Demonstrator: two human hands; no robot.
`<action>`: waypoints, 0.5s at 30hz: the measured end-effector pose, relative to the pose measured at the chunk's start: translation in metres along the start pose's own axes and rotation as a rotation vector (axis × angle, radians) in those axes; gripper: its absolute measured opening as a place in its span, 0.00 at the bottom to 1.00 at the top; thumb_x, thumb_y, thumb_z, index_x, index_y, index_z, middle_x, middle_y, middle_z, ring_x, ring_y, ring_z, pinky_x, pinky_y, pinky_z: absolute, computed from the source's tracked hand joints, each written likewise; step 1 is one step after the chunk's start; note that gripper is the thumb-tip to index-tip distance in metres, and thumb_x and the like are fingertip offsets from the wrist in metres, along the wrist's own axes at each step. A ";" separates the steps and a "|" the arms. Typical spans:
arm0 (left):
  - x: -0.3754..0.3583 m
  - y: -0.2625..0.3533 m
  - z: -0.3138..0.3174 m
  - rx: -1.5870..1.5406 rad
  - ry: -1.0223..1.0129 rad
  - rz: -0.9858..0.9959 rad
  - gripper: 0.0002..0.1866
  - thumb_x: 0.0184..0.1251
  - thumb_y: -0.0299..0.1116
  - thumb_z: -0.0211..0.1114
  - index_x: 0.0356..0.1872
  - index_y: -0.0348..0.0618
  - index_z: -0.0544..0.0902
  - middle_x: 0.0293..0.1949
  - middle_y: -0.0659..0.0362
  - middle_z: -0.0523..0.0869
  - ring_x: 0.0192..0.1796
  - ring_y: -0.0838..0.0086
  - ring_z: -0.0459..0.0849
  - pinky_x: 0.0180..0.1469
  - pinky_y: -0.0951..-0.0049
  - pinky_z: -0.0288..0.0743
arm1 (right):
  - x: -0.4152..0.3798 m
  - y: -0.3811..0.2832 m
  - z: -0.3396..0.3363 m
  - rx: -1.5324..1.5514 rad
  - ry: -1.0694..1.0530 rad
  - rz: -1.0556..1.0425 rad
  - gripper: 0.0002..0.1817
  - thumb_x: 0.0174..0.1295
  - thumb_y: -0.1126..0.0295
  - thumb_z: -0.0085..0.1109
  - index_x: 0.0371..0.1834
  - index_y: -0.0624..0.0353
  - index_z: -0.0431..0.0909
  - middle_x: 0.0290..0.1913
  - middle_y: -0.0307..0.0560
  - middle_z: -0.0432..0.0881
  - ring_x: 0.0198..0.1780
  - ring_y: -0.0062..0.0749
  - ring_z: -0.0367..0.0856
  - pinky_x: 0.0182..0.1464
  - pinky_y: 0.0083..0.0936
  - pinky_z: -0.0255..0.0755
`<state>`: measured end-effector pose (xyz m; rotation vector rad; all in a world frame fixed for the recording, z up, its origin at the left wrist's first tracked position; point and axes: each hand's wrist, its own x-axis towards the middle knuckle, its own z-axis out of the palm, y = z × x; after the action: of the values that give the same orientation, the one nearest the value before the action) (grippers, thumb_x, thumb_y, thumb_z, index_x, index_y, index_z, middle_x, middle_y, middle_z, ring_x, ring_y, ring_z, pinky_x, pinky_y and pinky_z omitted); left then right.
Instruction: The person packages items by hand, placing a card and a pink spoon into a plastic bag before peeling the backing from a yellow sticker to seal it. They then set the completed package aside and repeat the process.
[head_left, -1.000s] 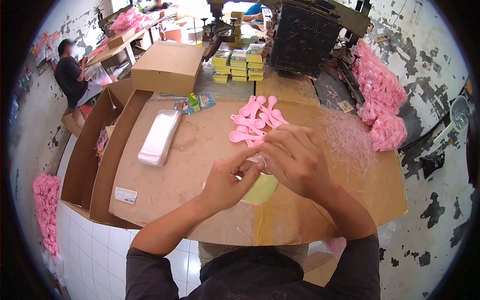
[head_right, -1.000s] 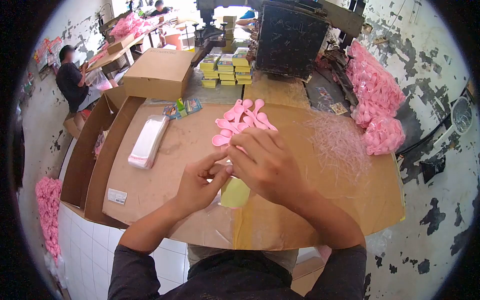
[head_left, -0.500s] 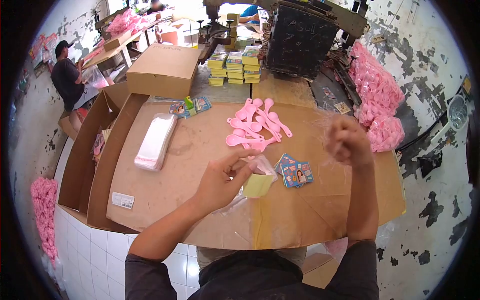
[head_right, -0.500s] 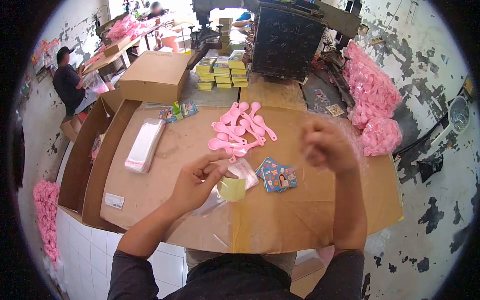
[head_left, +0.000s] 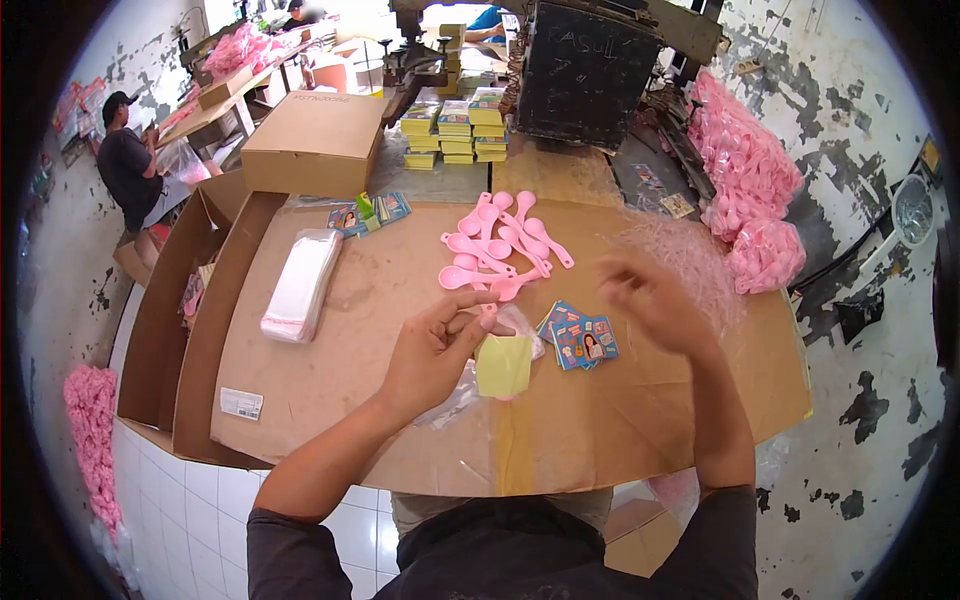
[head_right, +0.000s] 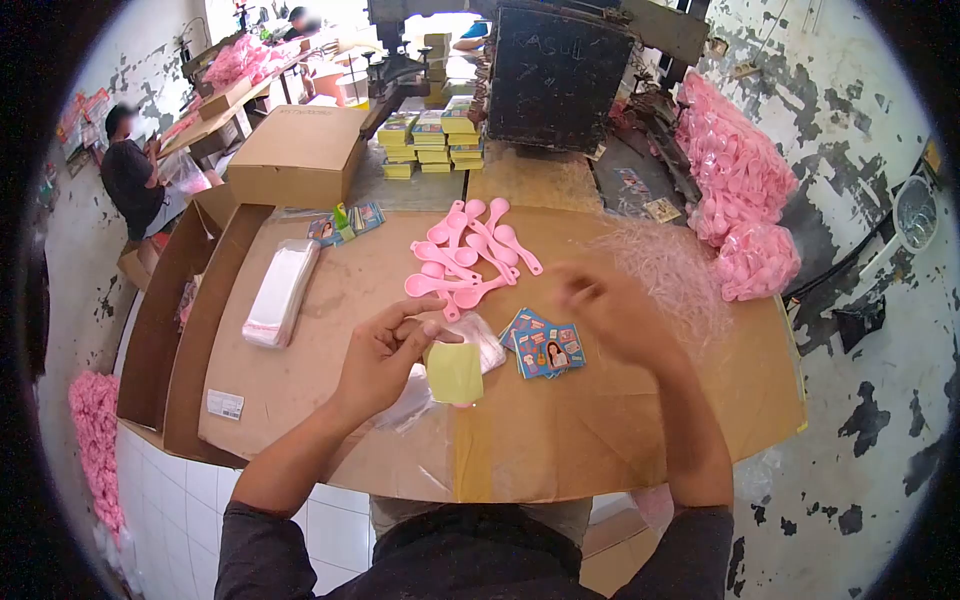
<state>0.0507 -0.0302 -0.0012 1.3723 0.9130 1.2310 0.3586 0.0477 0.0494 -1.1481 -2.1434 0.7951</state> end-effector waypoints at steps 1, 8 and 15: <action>0.000 -0.002 -0.001 -0.018 0.003 -0.007 0.18 0.83 0.30 0.61 0.66 0.33 0.78 0.44 0.49 0.93 0.46 0.75 0.91 0.49 0.74 0.85 | 0.000 -0.013 0.021 0.151 -0.149 -0.092 0.24 0.69 0.67 0.70 0.65 0.60 0.77 0.50 0.44 0.85 0.48 0.26 0.84 0.49 0.29 0.78; 0.001 0.002 -0.004 -0.102 -0.041 -0.028 0.18 0.82 0.31 0.63 0.65 0.33 0.79 0.50 0.51 0.91 0.51 0.73 0.90 0.52 0.71 0.86 | 0.003 -0.025 0.093 0.655 -0.225 -0.040 0.19 0.72 0.74 0.65 0.64 0.64 0.77 0.52 0.43 0.84 0.47 0.20 0.84 0.48 0.21 0.79; 0.002 -0.012 -0.005 -0.065 -0.037 -0.120 0.16 0.79 0.30 0.66 0.61 0.33 0.83 0.51 0.53 0.91 0.51 0.75 0.89 0.52 0.73 0.86 | -0.002 -0.023 0.079 0.600 -0.163 0.122 0.12 0.73 0.73 0.65 0.55 0.67 0.83 0.48 0.41 0.88 0.45 0.19 0.86 0.48 0.21 0.80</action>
<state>0.0470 -0.0248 -0.0133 1.2663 0.9087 1.1316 0.2907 0.0173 0.0138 -0.9151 -1.7685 1.5029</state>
